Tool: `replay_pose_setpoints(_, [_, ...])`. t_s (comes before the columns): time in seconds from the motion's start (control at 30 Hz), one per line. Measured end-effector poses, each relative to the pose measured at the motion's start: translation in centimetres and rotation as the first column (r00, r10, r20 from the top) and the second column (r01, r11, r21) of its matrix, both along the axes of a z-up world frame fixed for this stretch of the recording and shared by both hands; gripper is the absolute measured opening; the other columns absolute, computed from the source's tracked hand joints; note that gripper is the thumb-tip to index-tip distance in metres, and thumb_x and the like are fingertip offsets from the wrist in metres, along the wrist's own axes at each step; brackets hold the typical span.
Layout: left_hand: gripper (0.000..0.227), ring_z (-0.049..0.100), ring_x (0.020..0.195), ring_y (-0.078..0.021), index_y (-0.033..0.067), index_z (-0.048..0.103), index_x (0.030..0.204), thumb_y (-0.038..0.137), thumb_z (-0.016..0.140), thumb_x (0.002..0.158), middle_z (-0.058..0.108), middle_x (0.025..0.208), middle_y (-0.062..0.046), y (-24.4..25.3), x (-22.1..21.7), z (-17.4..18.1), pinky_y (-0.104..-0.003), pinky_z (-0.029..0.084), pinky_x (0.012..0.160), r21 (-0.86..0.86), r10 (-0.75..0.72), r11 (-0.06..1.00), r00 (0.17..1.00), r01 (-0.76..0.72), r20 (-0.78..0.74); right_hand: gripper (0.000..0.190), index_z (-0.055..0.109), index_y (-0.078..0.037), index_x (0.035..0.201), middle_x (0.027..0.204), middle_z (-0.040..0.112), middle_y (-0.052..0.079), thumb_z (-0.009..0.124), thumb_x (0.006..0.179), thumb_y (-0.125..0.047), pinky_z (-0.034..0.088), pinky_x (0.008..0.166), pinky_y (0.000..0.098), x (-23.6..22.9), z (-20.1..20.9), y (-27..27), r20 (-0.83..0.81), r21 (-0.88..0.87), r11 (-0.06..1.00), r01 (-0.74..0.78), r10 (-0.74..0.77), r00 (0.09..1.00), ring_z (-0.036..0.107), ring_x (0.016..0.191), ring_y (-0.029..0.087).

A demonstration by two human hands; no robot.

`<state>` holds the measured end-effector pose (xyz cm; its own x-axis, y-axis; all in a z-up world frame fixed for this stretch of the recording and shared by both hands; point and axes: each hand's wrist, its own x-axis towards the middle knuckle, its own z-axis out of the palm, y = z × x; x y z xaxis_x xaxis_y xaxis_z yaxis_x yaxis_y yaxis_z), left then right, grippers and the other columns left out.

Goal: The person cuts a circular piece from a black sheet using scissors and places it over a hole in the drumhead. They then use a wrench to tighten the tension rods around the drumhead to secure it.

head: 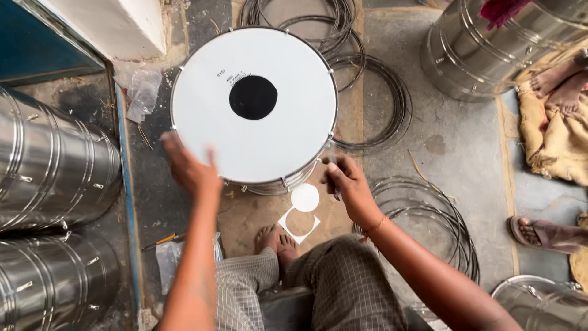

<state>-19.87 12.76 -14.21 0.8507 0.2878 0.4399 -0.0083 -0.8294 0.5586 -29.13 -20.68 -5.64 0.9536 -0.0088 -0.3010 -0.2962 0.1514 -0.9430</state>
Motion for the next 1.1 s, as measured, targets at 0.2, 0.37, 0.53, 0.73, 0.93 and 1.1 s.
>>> replay_pose_setpoints(0.2, [0.032, 0.066, 0.106, -0.0414, 0.0043, 0.057, 0.123, 0.030, 0.060, 0.104, 0.070, 0.117, -0.021, 4.9, 3.8, -5.6, -0.051, 0.051, 0.090, -0.318, 0.102, 0.930, 0.961, -0.183, -0.256, 0.037, 0.049, -0.006, 0.115, 0.085, 0.057, 0.001, 0.072, 0.094, -0.025, 0.045, 0.056, 0.0256, 4.0, -10.3, 2.0, -0.020, -0.018, 0.983, 0.185, -0.185, 0.983, 0.051, 0.067, 0.009])
replay_pose_setpoints(0.37, [0.035, 0.068, 0.099, -0.0442, 0.0022, 0.052, 0.122, 0.031, 0.060, 0.105, 0.068, 0.113, -0.023, 1.9, -0.4, -3.1, -0.053, 0.053, 0.086, -0.378, 0.124, 0.871, 0.885, -0.314, -0.449, 0.039, 0.045, -0.005, 0.102, 0.075, 0.059, 0.005, 0.075, 0.091, -0.027, 0.045, 0.048, 0.0295, 8.9, -12.3, -2.0, 0.000, -0.178, 0.977, 0.122, -0.124, 0.992, 0.055, 0.058, 0.013])
replay_pose_setpoints(0.53, [0.073, 0.049, 0.130, -0.0486, 0.0036, 0.037, 0.152, 0.034, 0.068, 0.094, 0.051, 0.144, -0.029, -1.3, -7.1, 6.9, -0.059, 0.043, 0.106, 0.022, 0.007, 1.000, 0.964, -0.001, -0.265, 0.035, 0.049, -0.006, 0.098, 0.079, 0.059, 0.003, 0.074, 0.094, -0.029, 0.041, 0.050, 0.0279, 11.8, -9.6, -3.7, -0.020, -0.322, 0.939, 0.125, -0.139, 0.990, 0.050, 0.061, 0.011])
replay_pose_setpoints(0.73, [0.110, 0.001, 0.149, -0.0430, 0.0172, 0.014, 0.161, 0.047, 0.078, 0.078, 0.009, 0.170, -0.021, -6.4, -7.0, 10.8, -0.076, 0.009, 0.113, 0.272, -0.135, 0.894, 0.793, 0.355, -0.594, 0.026, 0.057, -0.002, 0.111, 0.087, 0.068, 0.007, 0.063, 0.098, -0.023, 0.047, 0.054, 0.0280, 5.5, -9.0, -4.8, -0.097, -0.096, 0.992, 0.081, -0.090, 0.991, 0.062, 0.069, 0.013])
replay_pose_setpoints(0.93, [0.098, 0.015, 0.166, -0.0393, 0.0061, 0.003, 0.171, 0.033, 0.068, 0.102, 0.005, 0.179, -0.020, -13.4, -7.2, 7.6, -0.066, 0.027, 0.132, -0.196, -0.464, 0.856, 0.879, 0.477, 0.114, 0.023, 0.057, 0.000, 0.119, 0.089, 0.072, 0.009, 0.055, 0.102, -0.014, 0.051, 0.058, 0.0290, -0.1, -11.4, -6.3, -0.225, -0.075, 0.991, -0.108, 0.089, 0.970, 0.063, 0.069, 0.014])
replay_pose_setpoints(1.1, [0.099, 0.017, 0.157, -0.0377, 0.0132, 0.018, 0.162, 0.034, 0.076, 0.084, 0.015, 0.172, -0.011, -16.8, -5.2, 6.2, -0.073, 0.016, 0.117, 0.194, -0.436, 0.813, 0.794, 0.549, -0.422, 0.029, 0.059, -0.004, 0.126, 0.085, 0.073, 0.008, 0.057, 0.100, -0.016, 0.049, 0.057, 0.0278, -1.3, -12.1, -5.5, -0.341, -0.116, 0.971, -0.211, 0.160, 0.926, 0.060, 0.063, 0.013])
